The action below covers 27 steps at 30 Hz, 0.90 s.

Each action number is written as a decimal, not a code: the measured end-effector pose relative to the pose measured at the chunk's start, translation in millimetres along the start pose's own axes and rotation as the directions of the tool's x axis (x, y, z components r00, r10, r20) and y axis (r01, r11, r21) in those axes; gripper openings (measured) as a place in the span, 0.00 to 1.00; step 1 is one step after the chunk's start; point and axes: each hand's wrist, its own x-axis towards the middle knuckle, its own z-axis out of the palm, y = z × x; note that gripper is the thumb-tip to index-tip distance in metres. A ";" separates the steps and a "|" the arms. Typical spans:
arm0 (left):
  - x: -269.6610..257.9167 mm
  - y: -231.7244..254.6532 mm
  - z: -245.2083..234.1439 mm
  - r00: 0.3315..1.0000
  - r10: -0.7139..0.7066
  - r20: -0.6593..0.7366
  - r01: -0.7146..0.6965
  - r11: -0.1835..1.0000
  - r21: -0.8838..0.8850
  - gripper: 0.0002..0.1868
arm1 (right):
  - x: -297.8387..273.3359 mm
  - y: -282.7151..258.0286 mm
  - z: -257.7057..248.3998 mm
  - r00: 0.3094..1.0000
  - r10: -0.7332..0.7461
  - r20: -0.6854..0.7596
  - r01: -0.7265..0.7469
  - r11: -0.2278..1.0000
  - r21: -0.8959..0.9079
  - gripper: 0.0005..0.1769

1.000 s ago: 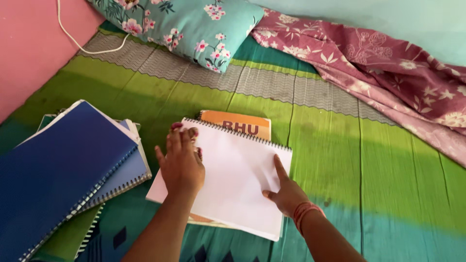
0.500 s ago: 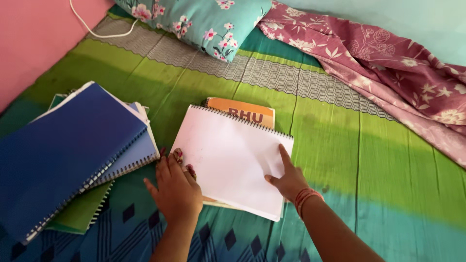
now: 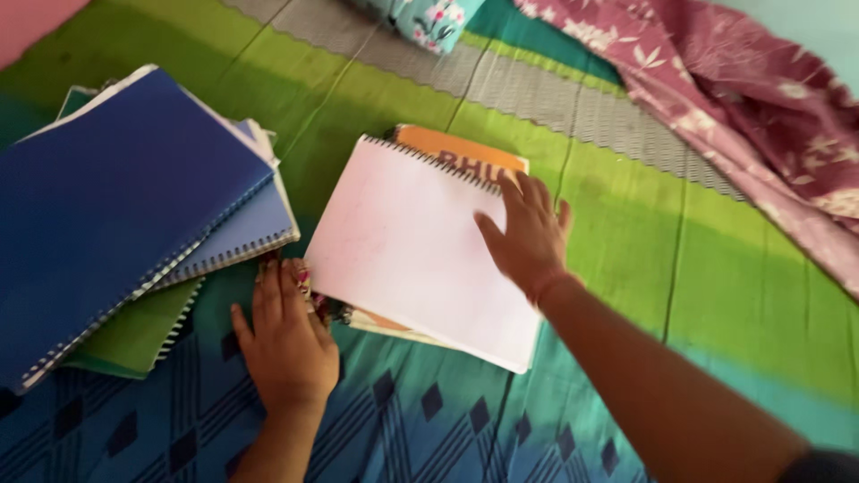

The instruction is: The person wipes the covers of several spiral-bound notebooks with a cloth and places them on a wall shelf. They handle each notebook one at a time, wiping the front and back covers before stacking them upright on the shelf.

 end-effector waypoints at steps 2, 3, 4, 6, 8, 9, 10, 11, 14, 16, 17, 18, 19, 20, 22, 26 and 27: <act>-3.6 -1.7 -1.9 0.999 -0.003 -0.039 0.003 1.000 0.002 0.33 | 23.3 -13.8 7.3 0.996 -0.074 0.052 0.069 0.993 0.093 0.39; -2.4 -1.0 -1.0 0.998 -0.005 -0.065 0.005 1.000 -0.001 0.34 | 33.8 -20.3 9.5 0.992 -0.072 0.100 0.064 0.995 0.076 0.39; -0.2 -0.7 0.1 0.997 -0.006 -0.074 0.006 1.000 0.006 0.34 | 42.9 -26.7 11.2 0.987 -0.069 0.148 0.061 0.996 0.059 0.38; -0.4 -1.0 1.0 0.996 -0.012 -0.085 0.014 1.000 0.023 0.36 | 56.5 -34.5 10.0 0.970 -0.041 0.241 0.044 0.999 -0.006 0.38; 0.6 -2.2 1.1 0.997 -0.021 -0.069 0.022 1.000 0.016 0.36 | 72.4 -42.1 6.9 0.951 0.007 0.310 0.023 0.996 -0.092 0.37; 0.8 -2.3 1.3 0.998 -0.023 -0.060 0.024 1.000 0.012 0.36 | 79.0 -41.6 2.2 0.936 -0.008 0.351 0.015 1.000 -0.018 0.38; 1.3 -2.2 1.7 0.998 -0.030 -0.050 0.030 0.999 0.011 0.36 | 84.5 -37.0 -6.2 0.921 -0.026 0.390 0.004 0.998 0.055 0.40; 2.3 -1.9 2.2 0.999 -0.033 -0.041 0.033 0.999 0.010 0.36 | 86.7 -32.8 -13.3 0.904 -0.044 0.424 -0.012 0.992 0.128 0.42; 4.9 -1.9 1.6 0.999 -0.052 0.016 0.052 0.998 0.037 0.38 | 86.2 -22.4 -33.3 0.804 -0.026 0.594 -0.138 0.964 0.228 0.38; 6.4 -2.9 1.3 0.996 -0.065 0.061 0.061 0.996 0.066 0.39 | 83.9 -16.2 -42.9 0.772 -0.099 0.628 -0.131 0.942 0.310 0.41; 7.6 -2.8 0.9 0.994 -0.068 0.088 0.061 0.995 0.082 0.39 | 82.1 -13.1 -47.0 0.753 -0.135 0.643 -0.131 0.928 0.348 0.43; 8.5 -2.6 0.1 0.991 -0.072 0.114 0.061 0.993 0.097 0.39 | 79.8 -11.2 -50.8 0.759 -0.184 0.625 -0.104 0.913 0.394 0.42; 11.2 -3.1 -1.0 0.989 -0.070 0.134 0.059 0.995 0.081 0.39 | 78.6 -11.0 -56.2 0.768 -0.233 0.597 -0.072 0.895 0.441 0.41; 12.7 -4.4 -3.9 0.986 -0.067 0.153 0.057 0.996 0.066 0.38 | 76.1 -12.4 -63.5 0.775 -0.281 0.566 -0.039 0.873 0.486 0.40; 14.1 -3.0 -11.7 0.972 -0.087 0.219 0.081 0.996 0.034 0.38 | 61.9 -22.2 -81.9 0.801 -0.313 0.510 -0.038 0.825 0.564 0.37; 18.6 5.3 -39.9 0.949 -0.194 0.249 0.188 0.981 0.048 0.33 | 29.2 -64.2 -135.9 0.866 -0.276 0.416 0.001 0.833 0.553 0.32; 17.8 11.7 -45.5 0.947 -0.225 0.229 0.217 0.974 0.058 0.32 | 22.7 -71.4 -153.0 0.877 -0.256 0.407 0.006 0.853 0.522 0.30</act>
